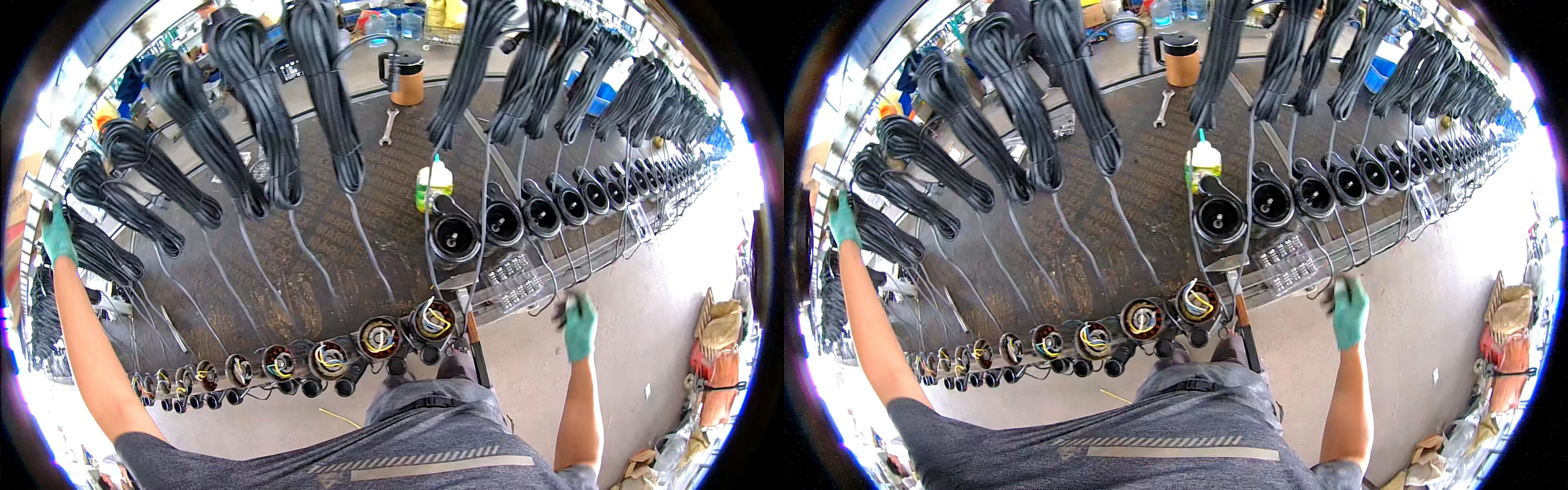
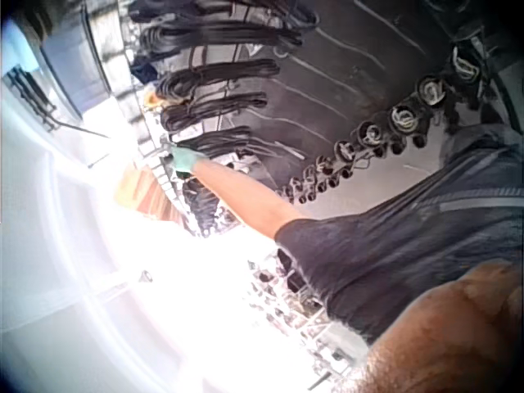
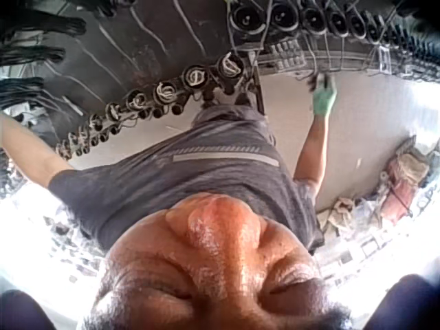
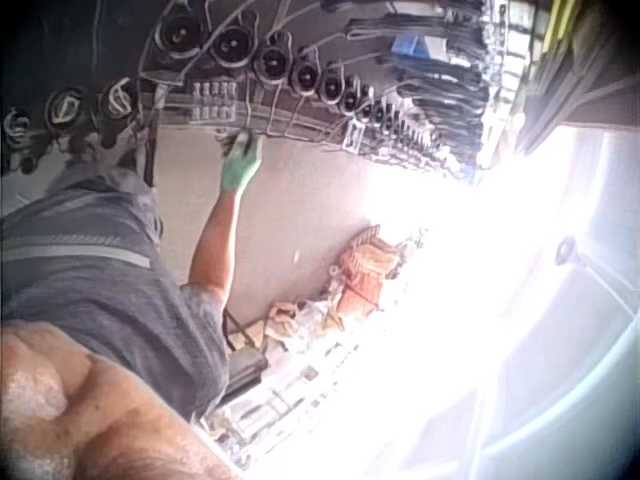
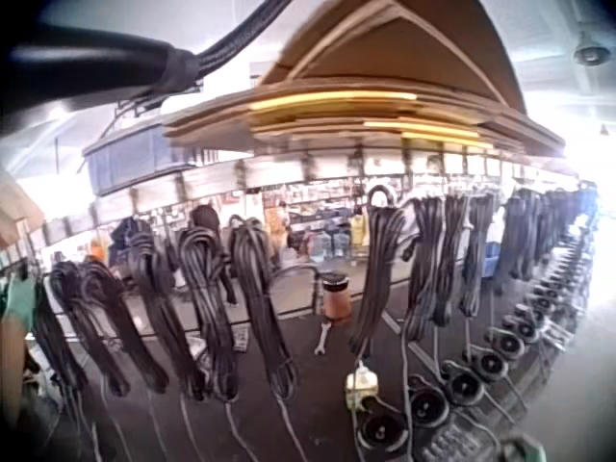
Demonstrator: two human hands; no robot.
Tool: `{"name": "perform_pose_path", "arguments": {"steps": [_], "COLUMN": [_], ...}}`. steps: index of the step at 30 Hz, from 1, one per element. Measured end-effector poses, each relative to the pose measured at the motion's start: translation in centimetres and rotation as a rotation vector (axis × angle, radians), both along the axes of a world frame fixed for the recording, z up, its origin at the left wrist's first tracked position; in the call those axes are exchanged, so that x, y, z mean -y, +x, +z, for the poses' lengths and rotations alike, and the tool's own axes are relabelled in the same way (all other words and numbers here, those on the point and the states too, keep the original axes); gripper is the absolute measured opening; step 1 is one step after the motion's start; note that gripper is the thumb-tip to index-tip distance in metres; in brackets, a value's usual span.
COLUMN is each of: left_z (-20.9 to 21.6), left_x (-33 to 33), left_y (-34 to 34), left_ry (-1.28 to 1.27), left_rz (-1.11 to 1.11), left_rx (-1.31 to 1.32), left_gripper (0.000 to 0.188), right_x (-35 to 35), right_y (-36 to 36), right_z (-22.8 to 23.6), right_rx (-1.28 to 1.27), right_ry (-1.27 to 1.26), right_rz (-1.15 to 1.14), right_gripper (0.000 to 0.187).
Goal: The person pours a yellow liquid from a plastic bottle into a series of black circular containers arranged on a workbench. The person moves along the line, filling each container sequentially.
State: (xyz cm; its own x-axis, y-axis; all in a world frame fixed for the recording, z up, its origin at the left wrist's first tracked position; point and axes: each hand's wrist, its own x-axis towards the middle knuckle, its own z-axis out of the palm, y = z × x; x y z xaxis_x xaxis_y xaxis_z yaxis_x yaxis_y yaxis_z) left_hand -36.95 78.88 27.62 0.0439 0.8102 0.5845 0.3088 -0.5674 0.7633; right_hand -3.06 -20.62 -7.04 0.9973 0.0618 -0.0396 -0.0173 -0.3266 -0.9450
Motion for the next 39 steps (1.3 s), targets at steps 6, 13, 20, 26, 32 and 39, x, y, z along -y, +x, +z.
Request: {"name": "perform_pose_path", "arguments": {"steps": [6, 13, 20, 26, 32, 39], "left_z": [-12.4, -29.5, -37.5, -37.0, -32.6, -29.4], "left_x": [26.4, 57.6, 76.8, 81.5, 77.2, 68.4], "left_y": [3.1, -1.5, -5.0, -4.5, 4.1, 23.2], "left_ry": [-0.151, -0.605, -1.005, -1.007, -0.594, 0.194], "left_rz": [-0.178, -0.370, -0.082, -0.133, -0.446, -0.825], "left_rx": [-0.103, -0.100, 0.101, 0.063, -0.475, -0.862], "left_gripper": [0.080, 0.063, 0.052, 0.042, 0.043, 0.058], "right_x": [-12.1, -30.8, -35.9, -33.7, -28.0, -20.2], "right_y": [13.4, 23.9, 29.6, 32.7, 22.8, 17.9], "right_z": [10.0, 1.2, -10.3, -11.1, 0.7, 7.3], "right_rx": [0.040, 0.140, 0.056, 0.205, 0.070, 0.192], "right_ry": [0.053, -0.573, -0.684, -0.540, 0.176, 0.302], "right_rz": [0.508, 0.869, 0.779, 0.586, 0.541, 0.653], "right_gripper": [0.033, 0.064, 0.074, 0.048, 0.053, 0.061]}}
